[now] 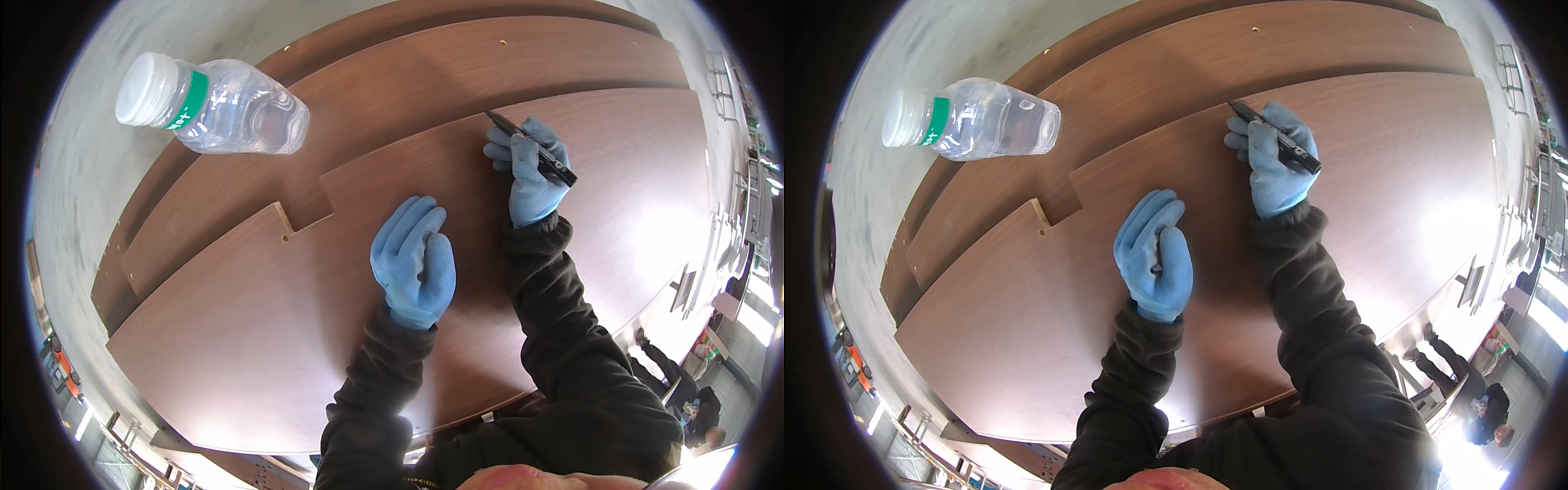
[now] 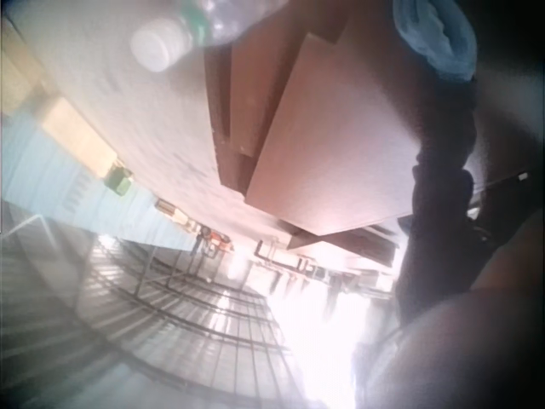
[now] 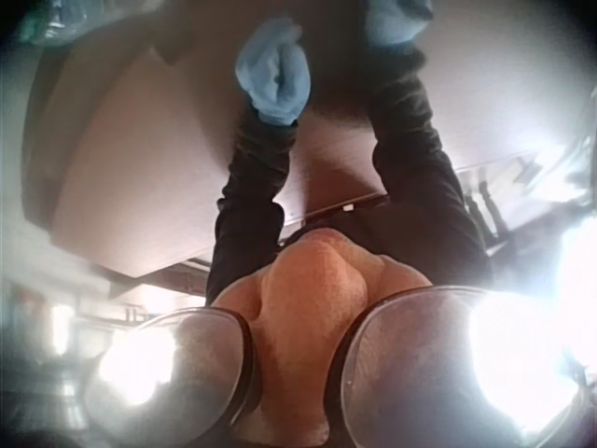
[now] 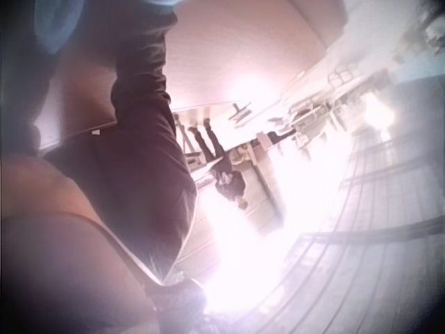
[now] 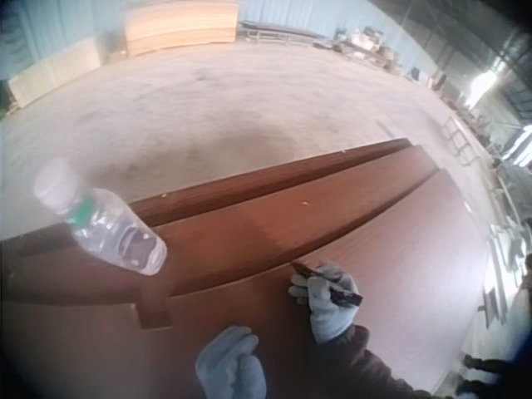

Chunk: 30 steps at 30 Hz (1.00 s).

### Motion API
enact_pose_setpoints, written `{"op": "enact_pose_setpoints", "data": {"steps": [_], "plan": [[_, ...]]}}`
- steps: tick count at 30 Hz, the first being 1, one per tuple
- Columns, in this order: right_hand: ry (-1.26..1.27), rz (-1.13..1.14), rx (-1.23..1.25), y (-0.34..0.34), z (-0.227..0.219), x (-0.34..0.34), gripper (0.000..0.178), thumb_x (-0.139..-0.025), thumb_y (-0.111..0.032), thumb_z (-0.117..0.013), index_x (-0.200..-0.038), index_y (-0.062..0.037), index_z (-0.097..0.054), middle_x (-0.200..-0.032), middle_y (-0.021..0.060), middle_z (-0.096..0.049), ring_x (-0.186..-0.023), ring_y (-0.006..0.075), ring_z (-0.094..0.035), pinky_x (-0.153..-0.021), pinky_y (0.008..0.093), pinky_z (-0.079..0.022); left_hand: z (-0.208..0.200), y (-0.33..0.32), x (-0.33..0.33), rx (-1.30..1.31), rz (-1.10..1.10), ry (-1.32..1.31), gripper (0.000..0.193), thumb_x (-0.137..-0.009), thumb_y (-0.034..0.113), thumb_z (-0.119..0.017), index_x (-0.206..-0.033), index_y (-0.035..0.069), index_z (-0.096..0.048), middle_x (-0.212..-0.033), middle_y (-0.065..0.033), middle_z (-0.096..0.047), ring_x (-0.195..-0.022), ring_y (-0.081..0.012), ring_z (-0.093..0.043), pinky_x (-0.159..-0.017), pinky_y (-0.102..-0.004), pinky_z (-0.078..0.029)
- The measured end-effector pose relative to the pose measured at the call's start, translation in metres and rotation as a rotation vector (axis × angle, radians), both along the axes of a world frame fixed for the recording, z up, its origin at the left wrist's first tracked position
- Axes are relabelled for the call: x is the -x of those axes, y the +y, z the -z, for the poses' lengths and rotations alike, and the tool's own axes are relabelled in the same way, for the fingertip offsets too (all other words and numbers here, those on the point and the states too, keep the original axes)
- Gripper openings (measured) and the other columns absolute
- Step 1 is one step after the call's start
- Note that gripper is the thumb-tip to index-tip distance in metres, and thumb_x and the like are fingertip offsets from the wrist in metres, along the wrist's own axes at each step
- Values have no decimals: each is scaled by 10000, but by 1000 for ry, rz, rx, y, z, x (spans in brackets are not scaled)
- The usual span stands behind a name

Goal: The person wipes a large brown wood panel with a cloth, then uses a yellow utility knife to remove a small white label. They continue wiping the panel, pour liquid from a plastic bottle onto the cloth, and finish by marking the panel with a black marker.

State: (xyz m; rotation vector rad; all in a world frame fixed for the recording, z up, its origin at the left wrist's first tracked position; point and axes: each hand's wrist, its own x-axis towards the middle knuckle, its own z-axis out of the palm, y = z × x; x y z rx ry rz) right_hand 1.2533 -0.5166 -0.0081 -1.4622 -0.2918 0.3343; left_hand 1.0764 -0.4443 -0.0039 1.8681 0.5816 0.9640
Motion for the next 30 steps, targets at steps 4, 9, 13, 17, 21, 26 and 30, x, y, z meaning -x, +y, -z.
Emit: {"op": "enact_pose_setpoints", "data": {"steps": [4,9,13,17,21,26,30], "plan": [[86,-20,-23,-3,-1,0,388,-1058,-164,-714,-1357,45,-583,-1139,234,-763,-977,258,-773,-864,384,-643,5,0,-1,-7,11,-14,233,-918,6,-658,-1129,-67,-724,-1117,-268,-751,-968,-464,-729,-853,-486,-611],[89,-73,-56,-8,1,-2,348,-1051,-104,-710,-1342,48,-598,-1173,209,-737,-1021,266,-774,-880,399,-666,5,-3,-4,-11,12,-6,229,-915,3,-643,-1110,-74,-735,-1120,-271,-753,-985,-466,-731,-876,-488,-609],[74,-36,-17,-7,3,0,323,-1049,-77,-702,-1334,44,-612,-1172,186,-724,-1030,263,-772,-867,393,-673,2,-3,-3,-9,16,28,218,-923,3,-629,-1088,-84,-741,-1112,-275,-755,-999,-464,-732,-887,-486,-608],[82,38,-124,-7,2,3,289,-1056,-66,-688,-1319,42,-634,-1196,197,-729,-1039,258,-773,-876,392,-673,3,-6,0,4,5,27,215,-927,8,-625,-1075,-95,-742,-1108,-276,-755,-1008,-462,-733,-906,-479,-605],[117,79,-98,-5,1,3,297,-1060,-72,-682,-1325,52,-630,-1187,209,-738,-1038,258,-773,-890,400,-671,7,-9,-2,17,-14,-20,216,-928,13,-624,-1069,-100,-742,-1110,-276,-756,-1013,-454,-735,-919,-474,-600],[63,111,-41,-1,3,2,318,-1072,-77,-663,-1353,62,-612,-1179,216,-744,-1046,267,-774,-906,412,-673,6,-2,1,-132,53,70,202,-1027,12,-587,-1223,-24,-618,-1148,-254,-769,-1046,-438,-758,-946,-507,-620],[58,122,-50,0,4,2,321,-1077,-82,-657,-1355,71,-608,-1181,217,-743,-1050,274,-776,-909,416,-676,7,-3,2,-196,60,81,206,-1081,20,-570,-1286,14,-562,-1164,-241,-776,-1067,-431,-766,-958,-524,-630]]}}
